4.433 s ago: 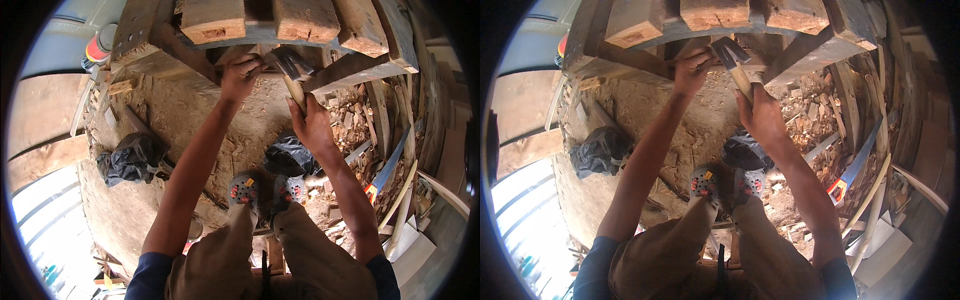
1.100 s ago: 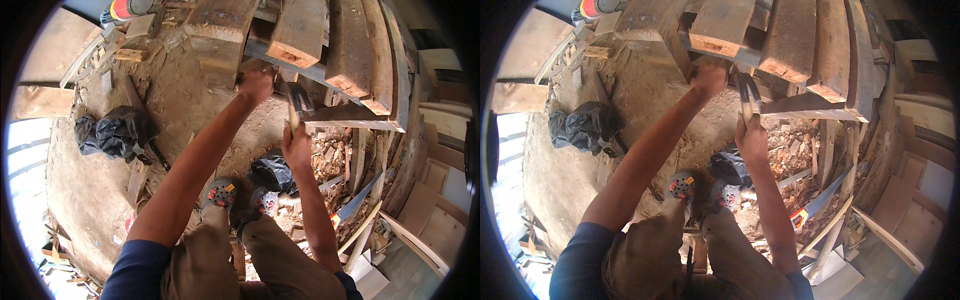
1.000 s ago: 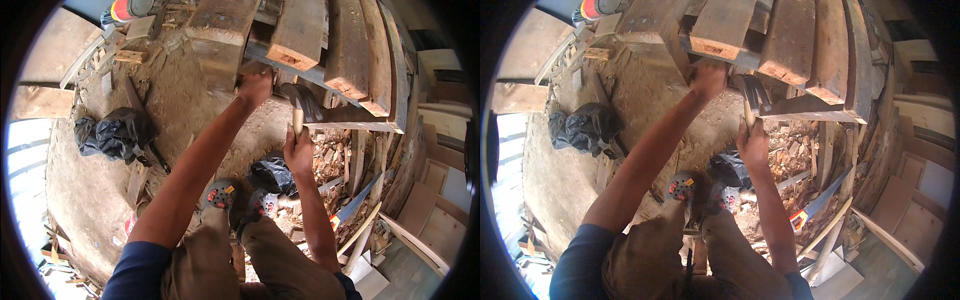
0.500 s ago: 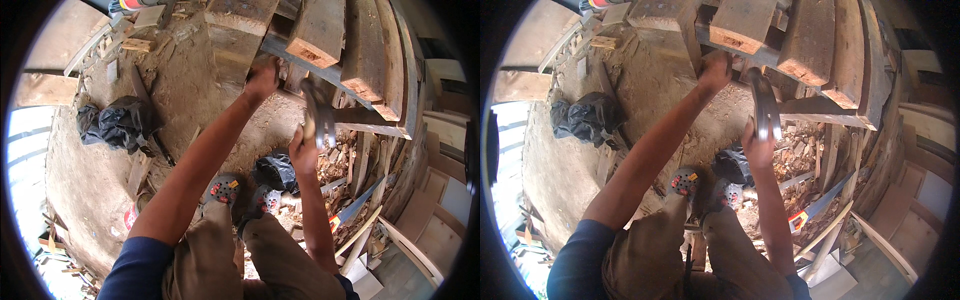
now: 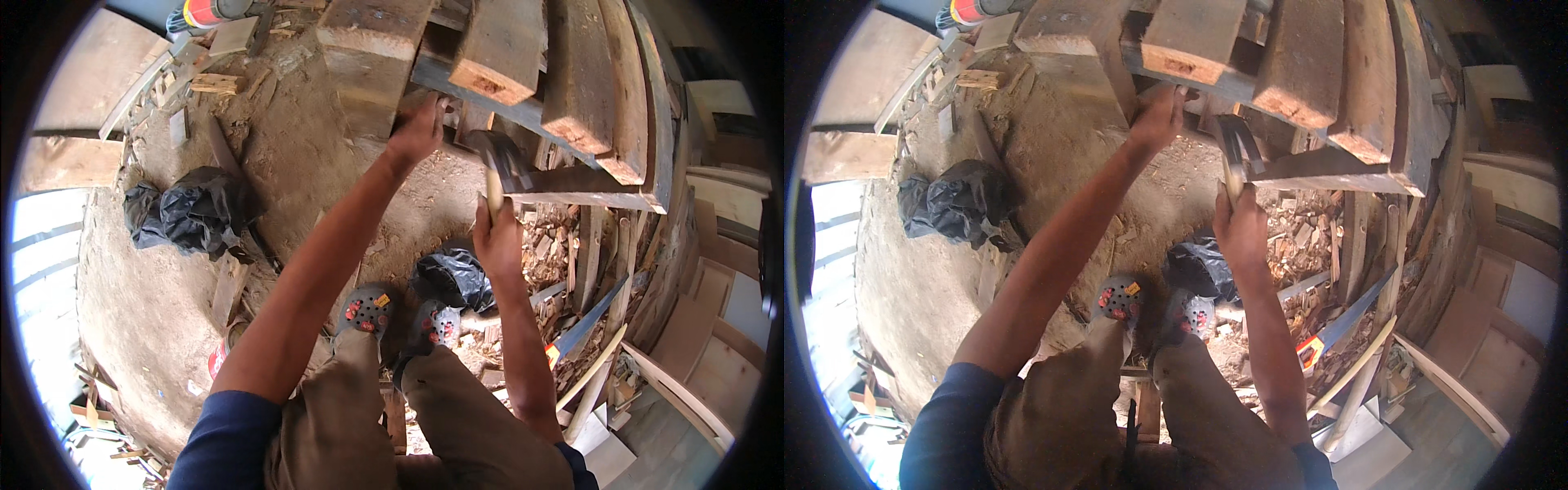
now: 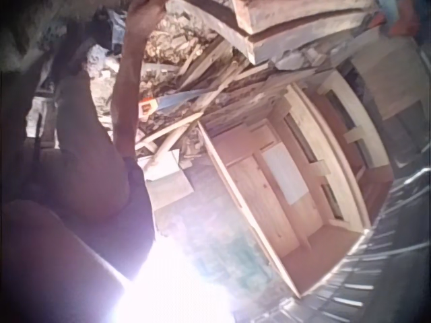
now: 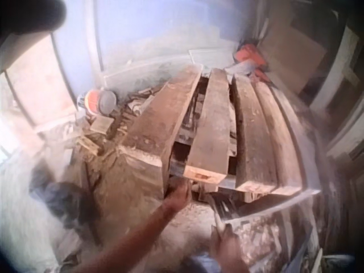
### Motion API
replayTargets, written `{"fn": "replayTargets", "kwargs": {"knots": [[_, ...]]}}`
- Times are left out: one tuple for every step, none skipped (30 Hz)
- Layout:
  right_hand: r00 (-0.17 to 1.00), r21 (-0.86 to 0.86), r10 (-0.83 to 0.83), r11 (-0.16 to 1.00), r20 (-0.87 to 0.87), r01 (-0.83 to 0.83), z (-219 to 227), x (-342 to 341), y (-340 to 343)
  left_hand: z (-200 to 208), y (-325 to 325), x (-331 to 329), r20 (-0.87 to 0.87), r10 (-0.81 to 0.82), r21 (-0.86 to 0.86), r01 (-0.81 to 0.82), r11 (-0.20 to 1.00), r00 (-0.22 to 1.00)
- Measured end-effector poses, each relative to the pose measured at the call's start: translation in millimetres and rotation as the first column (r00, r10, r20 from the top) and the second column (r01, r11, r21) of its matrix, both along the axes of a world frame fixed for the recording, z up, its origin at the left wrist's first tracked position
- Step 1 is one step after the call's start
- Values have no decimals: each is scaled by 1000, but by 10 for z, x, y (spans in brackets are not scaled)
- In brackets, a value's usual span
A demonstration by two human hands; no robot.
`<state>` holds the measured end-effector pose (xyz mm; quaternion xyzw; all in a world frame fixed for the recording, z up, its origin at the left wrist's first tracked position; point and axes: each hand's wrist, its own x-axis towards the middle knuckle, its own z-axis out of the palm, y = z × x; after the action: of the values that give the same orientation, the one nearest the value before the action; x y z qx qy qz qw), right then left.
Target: The person is assembling a wooden structure using a hammer and nails. They repeatedly pick up nails, position them on the wood, and hammer them in. The person also adjusts the wooden pieces and uses a long wooden stick to align or secure parts of the structure.
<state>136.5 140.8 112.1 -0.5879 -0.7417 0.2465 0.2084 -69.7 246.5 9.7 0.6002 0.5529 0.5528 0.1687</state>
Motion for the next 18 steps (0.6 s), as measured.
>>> {"fn": "replayTargets", "kwargs": {"knots": [[1000, -2, 0, 1000, 8, 0, 7, 11, -10, -19, -13, -38, -38, 3, -24, -4, 1000, 999], [1000, 64, -2, 998, 16, 1, 64, 31, -1, 7, -57, -11, -36, -27, -75, 24, 997, 999], [1000, 24, -16, 1000, -17, 16, 85, 86, -9, 69, -90, -35, -44, -49, -123, 43, 991, 998], [998, -15, -29, 999, -50, 28, 113, 188, -64, 134, -140, -56, -54, -70, -171, 60, 983, 996], [995, -70, -45, 997, -84, 39, 137, 278, -195, 171, -272, -65, -33, -81, -117, 77, 990, 996], [989, -125, -95, 989, -109, 82, 147, 340, -314, 192, -394, -64, -14, -91, -59, 90, 994, 996], [991, -89, -84, 993, -103, 75, 64, 435, -454, 212, -556, -49, 3, -102, -1, 102, 995, 995], [993, -46, -87, 995, -85, 84, -56, 608, -614, 244, -772, 71, 12, -71, -18, 72, 997, 997], [993, -8, -92, 996, -71, 92, -234, 776, -770, 252, -1045, 198, 15, -41, -39, 42, 998, 999], [990, 36, -143, 989, -8, 143, -368, 965, -942, 281, -1312, 344, 40, -56, -91, 60, 994, 998], [978, 69, -202, 978, 58, 198, -602, 1167, -1135, 213, -1586, 488, 66, -75, -156, 85, 984, 995], [957, 103, -263, 963, 123, 251, -764, 1295, -1297, 187, -1854, 584, 60, -126, -200, 136, 970, 990], [930, -72, -341, 933, 137, 353, -849, 1379, -1428, 145, -2074, 647, 57, -175, -243, 183, 952, 983], [916, 5, -373, 926, 150, 377, -1051, 1521, -1590, 68, -2241, 708, 43, -261, -266, 263, 927, 964], [906, 77, -395, 918, 153, 388, -1143, 1552, -1659, 14, -2372, 732, 21, -337, -292, 328, 898, 941], [909, 16, -385, 922, 159, 388, -1197, 1642, -1716, -55, -2466, 750, 2, -411, -318, 390, 864, 912], [894, 90, -364, 931, 261, 353, -1132, 1616, -1672, -63, -2465, 755, -29, -445, -349, 408, 844, 895], [866, 152, -343, 939, 363, 308, -1042, 1535, -1638, -80, -2461, 752, -57, -480, -385, 424, 820, 876]]}}
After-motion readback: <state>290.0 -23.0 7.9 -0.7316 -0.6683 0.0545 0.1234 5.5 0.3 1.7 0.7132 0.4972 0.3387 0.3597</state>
